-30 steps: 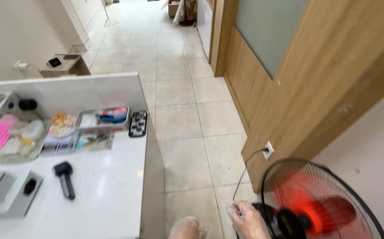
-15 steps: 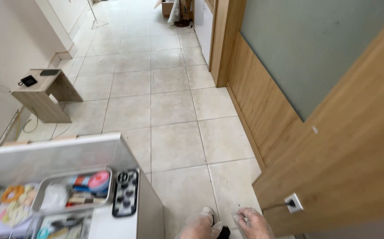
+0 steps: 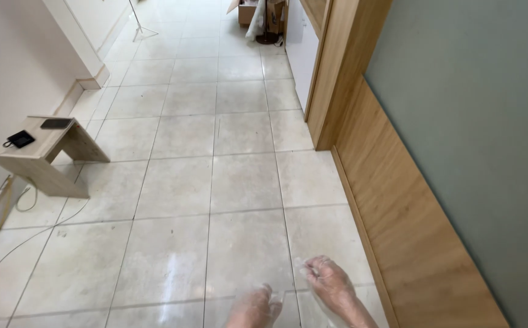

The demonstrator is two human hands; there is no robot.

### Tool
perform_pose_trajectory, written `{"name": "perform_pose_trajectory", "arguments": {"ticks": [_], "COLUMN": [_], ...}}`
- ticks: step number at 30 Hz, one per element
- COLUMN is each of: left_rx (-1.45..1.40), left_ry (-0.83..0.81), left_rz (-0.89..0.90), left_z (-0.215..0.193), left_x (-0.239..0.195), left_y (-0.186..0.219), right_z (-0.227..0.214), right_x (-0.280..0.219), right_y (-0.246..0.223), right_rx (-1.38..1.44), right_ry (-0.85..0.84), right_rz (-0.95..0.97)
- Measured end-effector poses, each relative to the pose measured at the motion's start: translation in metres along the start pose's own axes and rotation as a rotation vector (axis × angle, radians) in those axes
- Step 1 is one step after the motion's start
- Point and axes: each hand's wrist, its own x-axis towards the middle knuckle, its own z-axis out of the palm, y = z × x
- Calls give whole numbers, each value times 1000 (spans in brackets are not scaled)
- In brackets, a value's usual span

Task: Moving packaged candles from a work table and arranging them on display shelves.

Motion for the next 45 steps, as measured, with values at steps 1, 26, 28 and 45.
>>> {"name": "perform_pose_trajectory", "arguments": {"ticks": [1, 26, 28, 45], "left_rx": [-6, -225, -169, 76], "left_ry": [3, -156, -70, -280], "left_rz": [4, 7, -11, 261], "left_z": [-6, -412, -444, -632], "left_x": [28, 532, 571, 1018], "left_y": [-7, -56, -45, -35], "right_z": [-1, 12, 16, -65], "right_x": [26, 635, 693, 1146], "right_y": [-12, -127, -124, -206], "right_rx": [-7, -200, -177, -141], "right_ry": [3, -291, -287, -121], "right_rz": [-2, 252, 214, 119]}}
